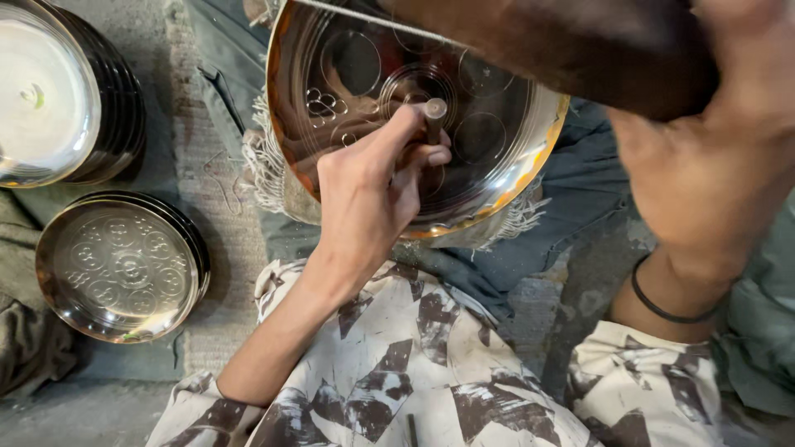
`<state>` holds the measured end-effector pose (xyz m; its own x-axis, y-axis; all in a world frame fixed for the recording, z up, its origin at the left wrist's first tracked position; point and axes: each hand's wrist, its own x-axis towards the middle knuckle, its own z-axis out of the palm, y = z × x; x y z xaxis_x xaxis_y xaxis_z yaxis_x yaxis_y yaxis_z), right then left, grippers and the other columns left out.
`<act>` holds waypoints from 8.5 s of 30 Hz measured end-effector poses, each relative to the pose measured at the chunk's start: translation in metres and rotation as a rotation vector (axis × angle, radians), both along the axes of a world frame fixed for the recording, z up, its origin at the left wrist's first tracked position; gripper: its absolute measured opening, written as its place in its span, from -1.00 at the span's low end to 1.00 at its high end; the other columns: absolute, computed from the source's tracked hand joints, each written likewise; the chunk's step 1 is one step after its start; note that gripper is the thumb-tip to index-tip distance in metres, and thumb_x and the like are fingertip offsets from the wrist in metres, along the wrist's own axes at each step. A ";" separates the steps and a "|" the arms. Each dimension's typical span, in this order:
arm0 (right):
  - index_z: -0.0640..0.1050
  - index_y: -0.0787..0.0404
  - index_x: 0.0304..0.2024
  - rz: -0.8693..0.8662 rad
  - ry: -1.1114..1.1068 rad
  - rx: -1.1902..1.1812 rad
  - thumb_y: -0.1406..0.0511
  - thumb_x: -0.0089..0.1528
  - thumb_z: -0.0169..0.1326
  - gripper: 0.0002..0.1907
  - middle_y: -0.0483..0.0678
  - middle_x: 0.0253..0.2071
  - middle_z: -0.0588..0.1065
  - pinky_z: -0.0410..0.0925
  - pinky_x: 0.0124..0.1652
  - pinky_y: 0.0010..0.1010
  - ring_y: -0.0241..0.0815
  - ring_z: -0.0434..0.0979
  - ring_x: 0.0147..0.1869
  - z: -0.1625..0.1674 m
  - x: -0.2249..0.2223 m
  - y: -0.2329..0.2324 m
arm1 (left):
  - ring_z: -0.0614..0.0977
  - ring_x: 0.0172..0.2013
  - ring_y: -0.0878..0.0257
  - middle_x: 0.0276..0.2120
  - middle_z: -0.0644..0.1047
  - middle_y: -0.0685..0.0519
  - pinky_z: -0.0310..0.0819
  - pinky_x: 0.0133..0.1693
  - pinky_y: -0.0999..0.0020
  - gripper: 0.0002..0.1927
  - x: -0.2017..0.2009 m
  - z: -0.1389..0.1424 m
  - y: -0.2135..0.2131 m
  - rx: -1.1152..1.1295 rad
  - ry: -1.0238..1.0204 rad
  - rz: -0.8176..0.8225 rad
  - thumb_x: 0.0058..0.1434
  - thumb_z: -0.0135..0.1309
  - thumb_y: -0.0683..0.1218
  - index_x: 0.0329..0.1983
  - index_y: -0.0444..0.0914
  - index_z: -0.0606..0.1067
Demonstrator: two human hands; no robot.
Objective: The person uses a hammer and a small metal punch to create a pattern of indentations on a round metal plate. The plate is held in place by a clamp, and the person repeatedly strikes the punch to form a decorative design.
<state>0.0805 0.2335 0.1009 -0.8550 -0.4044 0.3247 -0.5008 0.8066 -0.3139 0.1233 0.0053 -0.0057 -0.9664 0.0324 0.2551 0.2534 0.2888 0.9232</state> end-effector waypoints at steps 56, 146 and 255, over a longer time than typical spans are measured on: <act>0.36 0.18 0.37 -0.409 0.017 -0.018 0.44 0.23 0.30 -0.32 0.12 -0.02 0.56 0.45 0.02 -0.17 0.11 0.60 0.01 -0.046 0.081 -0.011 | 0.71 -0.37 -0.02 -0.38 0.67 -0.06 0.56 -0.37 0.15 -0.34 -0.076 0.020 -0.025 -0.264 0.096 -0.748 -0.15 0.13 -0.39 0.12 -0.26 0.47; 0.51 0.03 0.23 0.313 0.104 0.323 0.39 0.20 0.30 -0.46 -0.13 -0.25 0.52 0.36 -0.27 -0.45 -0.25 0.57 -0.29 0.025 -0.018 -0.056 | 0.75 -0.21 0.11 -0.25 0.66 -0.02 0.59 -0.25 0.30 -0.81 0.022 -0.013 -0.007 -0.123 0.039 0.204 0.34 0.17 -0.30 -0.03 -0.29 0.47; 0.59 0.19 0.14 0.077 0.156 0.369 0.40 0.23 0.40 -0.56 0.09 -0.19 0.59 0.42 -0.19 -0.23 0.05 0.60 -0.23 -0.011 0.008 -0.018 | 0.75 -0.13 0.14 -0.19 0.66 -0.04 0.63 -0.16 0.28 -0.56 -0.002 -0.005 -0.025 -0.074 0.051 -0.180 0.07 0.10 -0.45 0.01 -0.28 0.42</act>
